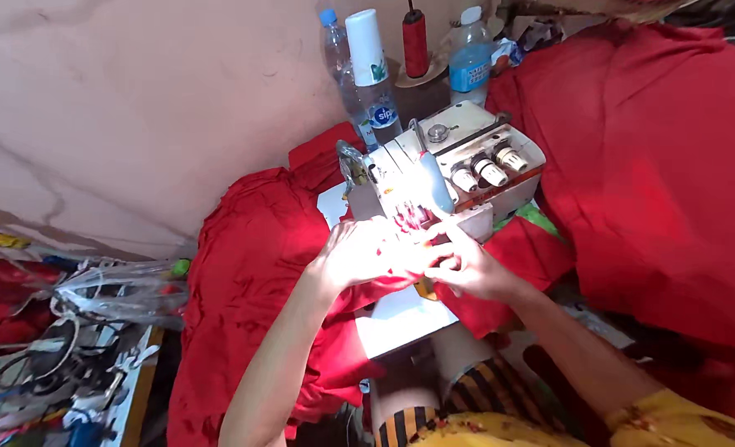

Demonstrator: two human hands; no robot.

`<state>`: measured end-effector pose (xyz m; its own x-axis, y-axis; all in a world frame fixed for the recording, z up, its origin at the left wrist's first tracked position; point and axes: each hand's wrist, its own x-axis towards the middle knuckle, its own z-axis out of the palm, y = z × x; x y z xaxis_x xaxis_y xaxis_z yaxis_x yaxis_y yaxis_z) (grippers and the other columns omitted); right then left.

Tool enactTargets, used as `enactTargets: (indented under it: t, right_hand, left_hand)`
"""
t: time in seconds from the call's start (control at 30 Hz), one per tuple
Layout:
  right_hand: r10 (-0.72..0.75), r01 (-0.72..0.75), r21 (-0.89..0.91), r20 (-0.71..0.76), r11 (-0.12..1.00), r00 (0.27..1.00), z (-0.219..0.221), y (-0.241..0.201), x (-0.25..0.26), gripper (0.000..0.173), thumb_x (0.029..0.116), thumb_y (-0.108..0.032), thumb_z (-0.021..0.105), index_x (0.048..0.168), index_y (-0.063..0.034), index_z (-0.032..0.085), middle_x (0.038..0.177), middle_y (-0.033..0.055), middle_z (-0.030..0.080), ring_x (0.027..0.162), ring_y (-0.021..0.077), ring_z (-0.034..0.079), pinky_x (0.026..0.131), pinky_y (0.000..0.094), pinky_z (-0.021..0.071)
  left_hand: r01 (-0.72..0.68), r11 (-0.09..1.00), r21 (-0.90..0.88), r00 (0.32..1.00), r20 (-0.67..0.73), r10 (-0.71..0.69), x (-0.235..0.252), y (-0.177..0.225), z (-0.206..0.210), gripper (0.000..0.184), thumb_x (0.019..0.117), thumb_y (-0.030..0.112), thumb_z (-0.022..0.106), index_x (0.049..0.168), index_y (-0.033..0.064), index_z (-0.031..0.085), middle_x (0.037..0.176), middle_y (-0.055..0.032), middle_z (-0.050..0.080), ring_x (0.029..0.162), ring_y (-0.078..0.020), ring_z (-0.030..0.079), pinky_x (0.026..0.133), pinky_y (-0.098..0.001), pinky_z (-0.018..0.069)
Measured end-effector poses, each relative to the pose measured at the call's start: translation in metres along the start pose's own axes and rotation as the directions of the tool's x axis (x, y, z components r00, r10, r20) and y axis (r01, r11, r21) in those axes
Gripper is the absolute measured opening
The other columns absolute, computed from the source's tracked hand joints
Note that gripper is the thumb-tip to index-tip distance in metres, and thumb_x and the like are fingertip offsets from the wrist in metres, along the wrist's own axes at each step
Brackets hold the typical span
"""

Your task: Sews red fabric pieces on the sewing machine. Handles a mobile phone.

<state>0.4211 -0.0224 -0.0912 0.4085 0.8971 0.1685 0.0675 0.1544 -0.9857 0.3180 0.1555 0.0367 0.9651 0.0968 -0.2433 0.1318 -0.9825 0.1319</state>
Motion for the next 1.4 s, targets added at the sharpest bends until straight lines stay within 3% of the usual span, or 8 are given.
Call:
enactTargets:
  t: [0.17,0.4,0.53,0.67,0.87,0.97,1.13,1.4]
  right_hand:
    - [0.011,-0.011,-0.012,0.038,1.000,0.999,-0.003,-0.001,0.004,0.043,0.0896,-0.011,0.068,0.127,-0.0053,0.047,0.077,-0.0061,0.066,0.048,-0.0045,0.051,0.047,0.0136,0.0448]
    - [0.021,-0.025,-0.055,-0.073,0.998,0.997,-0.007,-0.007,0.019,0.043,0.0916,-0.006,0.069,0.127,-0.0044,0.045,0.077,-0.0039,0.067,0.046,-0.0032,0.049,0.044,0.0139,0.0423]
    - [-0.054,0.049,-0.186,-0.023,0.981,0.998,-0.006,-0.012,0.008,0.035,0.0899,-0.013,0.066,0.120,-0.0017,0.054,0.082,0.0003,0.068,0.053,0.0006,0.056,0.050,0.0192,0.0500]
    - [-0.087,0.089,-0.141,0.020,0.986,0.996,-0.004,-0.012,-0.015,0.033,0.0903,-0.014,0.066,0.118,-0.0033,0.051,0.085,-0.0034,0.069,0.058,-0.0034,0.056,0.052,0.0159,0.0476]
    - [-0.041,0.033,-0.135,-0.057,0.990,0.998,-0.008,0.006,-0.001,0.034,0.0914,-0.012,0.065,0.121,0.0000,0.051,0.086,0.0002,0.068,0.055,-0.0021,0.053,0.051,0.0158,0.0460]
    - [-0.045,0.044,-0.035,-0.051,0.998,0.998,-0.011,0.007,0.008,0.033,0.0891,-0.004,0.064,0.119,-0.0035,0.051,0.081,-0.0030,0.068,0.053,-0.0019,0.055,0.050,0.0158,0.0469]
    - [-0.079,0.066,0.227,0.050,0.972,0.996,-0.022,0.011,-0.007,0.035,0.0903,0.001,0.063,0.117,-0.0130,0.046,0.087,-0.0104,0.072,0.053,-0.0049,0.057,0.047,0.0125,0.0466]
    - [-0.063,0.079,0.160,-0.106,0.984,0.992,-0.025,0.009,-0.032,0.040,0.0895,-0.003,0.059,0.126,-0.0113,0.044,0.106,-0.0095,0.072,0.058,-0.0029,0.060,0.048,0.0144,0.0494]
  left_hand:
    - [-0.125,0.992,0.035,0.986,0.115,0.120,-0.002,0.020,0.005,0.033,0.0989,0.028,0.052,0.115,0.0077,0.072,0.108,-0.0145,0.072,0.101,-0.0331,0.068,0.080,-0.0556,0.0501]
    - [-0.060,0.997,0.043,0.976,-0.209,0.067,0.005,-0.029,0.006,0.018,0.0944,0.017,0.065,0.098,0.0027,0.074,0.097,-0.0148,0.072,0.090,-0.0333,0.071,0.078,-0.0573,0.0540]
    - [-0.242,0.962,-0.128,0.970,-0.050,0.238,-0.012,0.007,-0.001,0.030,0.0981,0.027,0.055,0.104,0.0077,0.077,0.101,-0.0101,0.074,0.099,-0.0240,0.070,0.086,-0.0494,0.0538]
    - [-0.107,0.989,-0.098,0.988,0.104,0.118,0.008,0.001,0.006,0.032,0.1029,0.027,0.052,0.115,0.0062,0.073,0.111,-0.0146,0.072,0.108,-0.0312,0.067,0.090,-0.0562,0.0505]
    - [-0.211,0.933,-0.293,0.963,-0.225,0.147,-0.002,-0.017,0.015,0.015,0.0898,0.016,0.066,0.094,0.0050,0.075,0.096,-0.0080,0.068,0.100,-0.0198,0.063,0.092,-0.0422,0.0505]
    - [-0.292,0.941,-0.169,0.911,-0.350,0.220,-0.023,0.027,0.039,0.025,0.0920,0.024,0.059,0.095,0.0075,0.077,0.107,-0.0100,0.074,0.111,-0.0266,0.066,0.096,-0.0541,0.0463]
    - [-0.113,0.977,0.178,0.747,-0.633,0.202,-0.013,0.059,0.101,0.022,0.0846,0.015,0.069,0.102,0.0049,0.078,0.109,-0.0129,0.075,0.107,-0.0315,0.070,0.090,-0.0502,0.0545]
    - [-0.042,0.995,0.087,0.650,-0.754,0.093,0.003,0.049,0.112,0.015,0.0843,0.017,0.070,0.089,0.0062,0.079,0.095,-0.0127,0.076,0.095,-0.0330,0.072,0.084,-0.0549,0.0496]
